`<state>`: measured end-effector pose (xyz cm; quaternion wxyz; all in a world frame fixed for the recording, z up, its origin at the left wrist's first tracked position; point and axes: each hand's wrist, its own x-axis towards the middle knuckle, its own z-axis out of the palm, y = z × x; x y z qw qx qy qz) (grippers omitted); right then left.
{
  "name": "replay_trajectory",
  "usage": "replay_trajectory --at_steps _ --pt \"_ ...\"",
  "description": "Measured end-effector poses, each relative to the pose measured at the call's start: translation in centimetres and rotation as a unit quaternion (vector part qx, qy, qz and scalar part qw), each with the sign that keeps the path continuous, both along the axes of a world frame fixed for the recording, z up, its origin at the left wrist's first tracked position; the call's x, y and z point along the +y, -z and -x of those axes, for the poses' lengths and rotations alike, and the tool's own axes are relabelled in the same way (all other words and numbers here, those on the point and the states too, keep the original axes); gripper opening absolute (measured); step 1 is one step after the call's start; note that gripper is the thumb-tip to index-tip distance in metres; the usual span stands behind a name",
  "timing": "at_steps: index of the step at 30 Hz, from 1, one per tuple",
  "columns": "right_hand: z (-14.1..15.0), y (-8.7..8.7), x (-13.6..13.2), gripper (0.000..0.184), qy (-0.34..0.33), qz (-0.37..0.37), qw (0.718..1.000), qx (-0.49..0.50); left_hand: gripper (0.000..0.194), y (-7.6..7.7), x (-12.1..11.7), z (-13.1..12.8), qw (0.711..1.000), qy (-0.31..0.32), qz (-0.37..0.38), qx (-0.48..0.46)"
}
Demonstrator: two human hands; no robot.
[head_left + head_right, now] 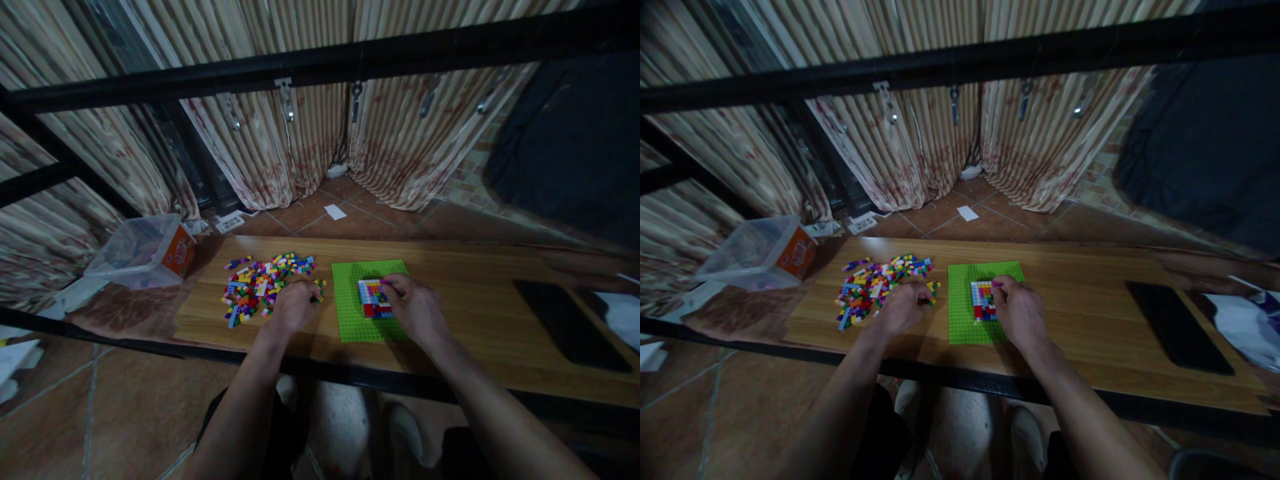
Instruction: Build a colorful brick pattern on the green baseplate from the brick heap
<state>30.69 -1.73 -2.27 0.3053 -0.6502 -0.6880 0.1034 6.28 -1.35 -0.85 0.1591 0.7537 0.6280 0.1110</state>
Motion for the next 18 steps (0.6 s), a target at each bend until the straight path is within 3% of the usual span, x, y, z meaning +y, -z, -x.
replay_trajectory --at_steps 18 --pt "0.0 -0.1 0.1 0.027 -0.040 0.001 0.999 0.030 0.028 1.1 0.3 -1.0 0.999 0.000 -0.021 0.047"
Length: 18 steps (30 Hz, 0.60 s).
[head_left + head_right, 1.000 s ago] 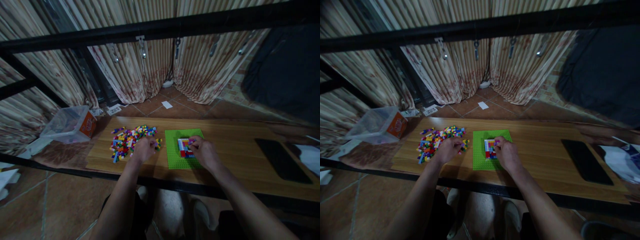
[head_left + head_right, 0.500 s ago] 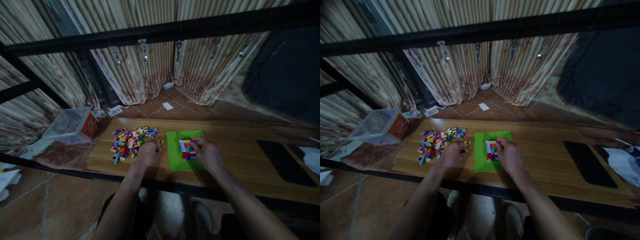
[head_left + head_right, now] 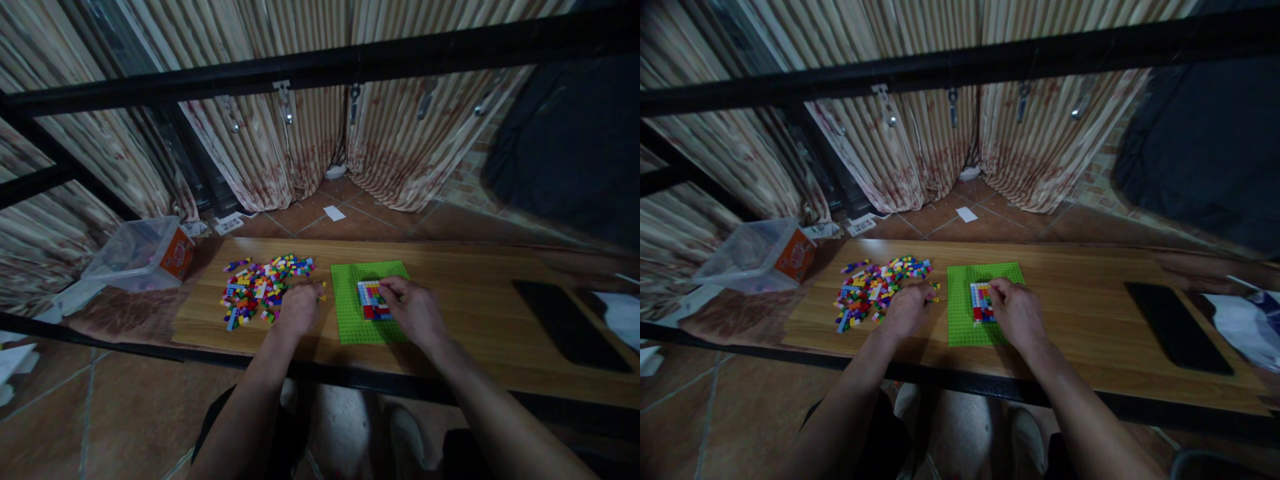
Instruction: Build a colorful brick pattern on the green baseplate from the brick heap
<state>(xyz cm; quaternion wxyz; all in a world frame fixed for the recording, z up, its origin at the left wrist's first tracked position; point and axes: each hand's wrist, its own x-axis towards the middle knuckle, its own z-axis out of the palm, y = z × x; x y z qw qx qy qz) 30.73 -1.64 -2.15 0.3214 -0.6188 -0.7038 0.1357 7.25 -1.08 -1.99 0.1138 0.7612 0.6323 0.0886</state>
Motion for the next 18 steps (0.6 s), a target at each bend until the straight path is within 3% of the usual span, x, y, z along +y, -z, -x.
replay_trajectory --at_steps 3,6,12,18 --pt "0.0 -0.2 0.0 0.026 0.005 -0.001 1.000 0.024 0.028 0.0 0.2 0.2 1.000 0.000 -0.002 -0.027" --pt "0.4 -0.3 -0.2 0.025 -0.005 0.013 0.995 0.097 0.029 -0.2 0.2 0.3 0.992 0.005 -0.006 -0.124" --pt "2.6 -0.1 -0.9 0.021 -0.106 0.069 0.955 0.267 0.027 -1.1 -0.5 -1.4 0.936 0.054 0.001 -0.348" --pt "3.4 -0.2 -1.1 0.021 -0.118 0.100 0.937 0.314 0.033 -1.4 -1.4 -4.3 0.913 0.057 -0.037 -0.401"
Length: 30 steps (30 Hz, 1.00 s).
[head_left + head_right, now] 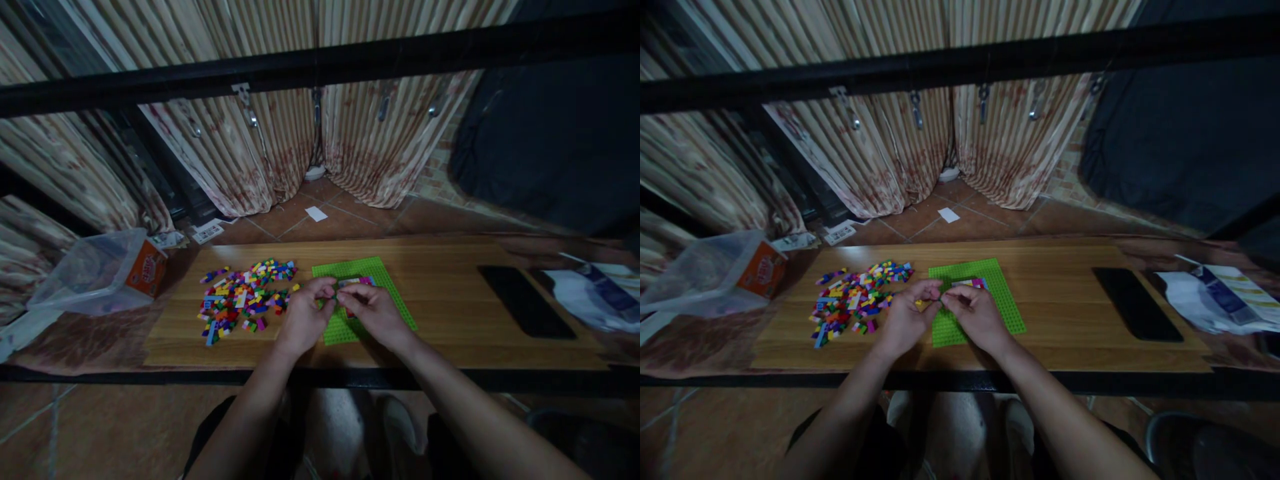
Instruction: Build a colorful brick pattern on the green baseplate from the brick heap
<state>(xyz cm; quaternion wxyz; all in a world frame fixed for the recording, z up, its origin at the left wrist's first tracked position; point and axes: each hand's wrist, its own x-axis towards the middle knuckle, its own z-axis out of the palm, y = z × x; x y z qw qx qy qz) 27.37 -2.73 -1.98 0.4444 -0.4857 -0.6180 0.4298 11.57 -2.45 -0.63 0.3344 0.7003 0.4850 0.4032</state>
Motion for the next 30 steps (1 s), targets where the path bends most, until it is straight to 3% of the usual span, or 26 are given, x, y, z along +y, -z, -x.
replay_trajectory --at_steps 6,11,14,18,30 --pt "-0.6 0.2 0.0 0.026 0.025 0.027 0.999 0.000 0.032 0.4 -0.1 -1.6 0.999 -0.008 -0.044 0.016" --pt "-2.9 -0.6 0.6 0.028 0.061 0.049 0.997 0.003 0.039 0.5 0.0 -2.0 0.999 -0.011 -0.015 0.032" --pt "-4.9 -0.7 1.2 0.025 0.107 0.066 0.990 -0.066 0.033 0.7 0.1 -1.9 0.997 -0.027 0.010 0.071" --pt "-6.1 -0.4 1.3 0.020 0.094 0.074 0.977 -0.176 0.028 0.9 0.2 -1.6 0.992 -0.031 0.019 0.117" --pt "-4.2 -1.2 1.1 0.023 0.113 0.082 0.920 -0.367 0.026 1.4 0.3 -1.3 0.988 -0.028 0.008 0.153"
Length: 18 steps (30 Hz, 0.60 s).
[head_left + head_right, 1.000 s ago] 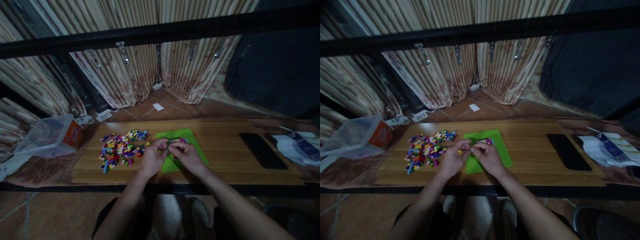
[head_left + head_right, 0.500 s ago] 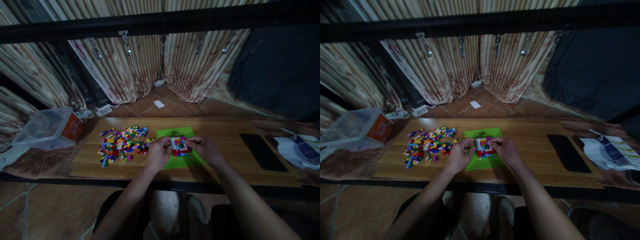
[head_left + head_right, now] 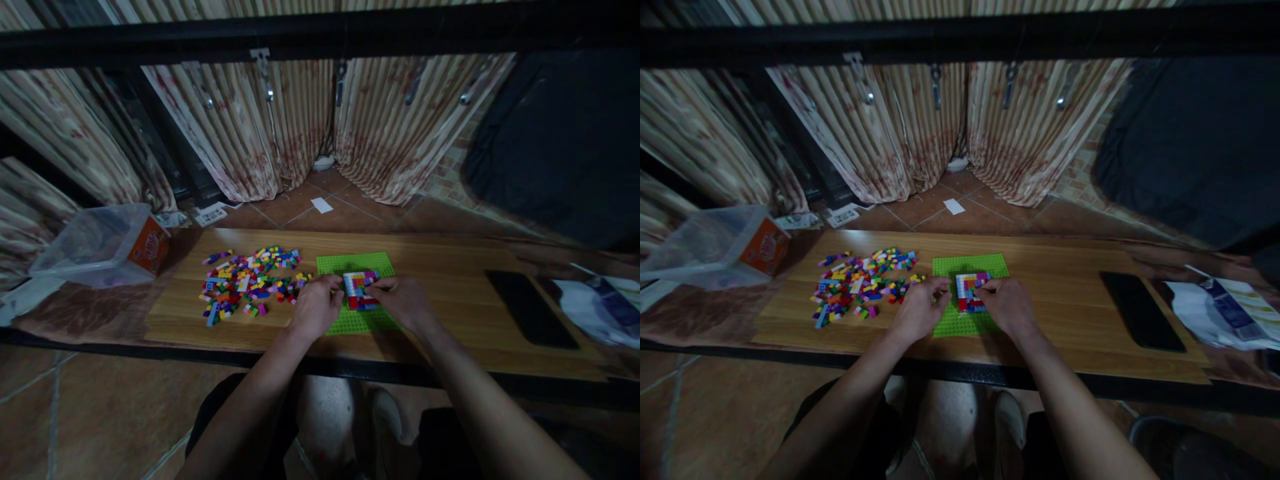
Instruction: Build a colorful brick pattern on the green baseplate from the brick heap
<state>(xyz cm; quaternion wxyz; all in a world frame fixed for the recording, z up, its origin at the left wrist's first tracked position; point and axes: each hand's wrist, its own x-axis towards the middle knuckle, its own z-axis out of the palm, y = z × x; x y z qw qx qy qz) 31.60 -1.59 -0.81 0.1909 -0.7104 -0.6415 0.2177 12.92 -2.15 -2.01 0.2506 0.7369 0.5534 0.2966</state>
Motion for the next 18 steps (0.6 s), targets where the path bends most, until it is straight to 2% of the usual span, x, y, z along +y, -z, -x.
replay_trajectory --at_steps 18 --pt "0.11 -0.51 0.06 0.022 -0.028 0.034 0.998 -0.054 0.027 -0.25 -0.21 0.15 0.999 0.000 0.010 0.052"
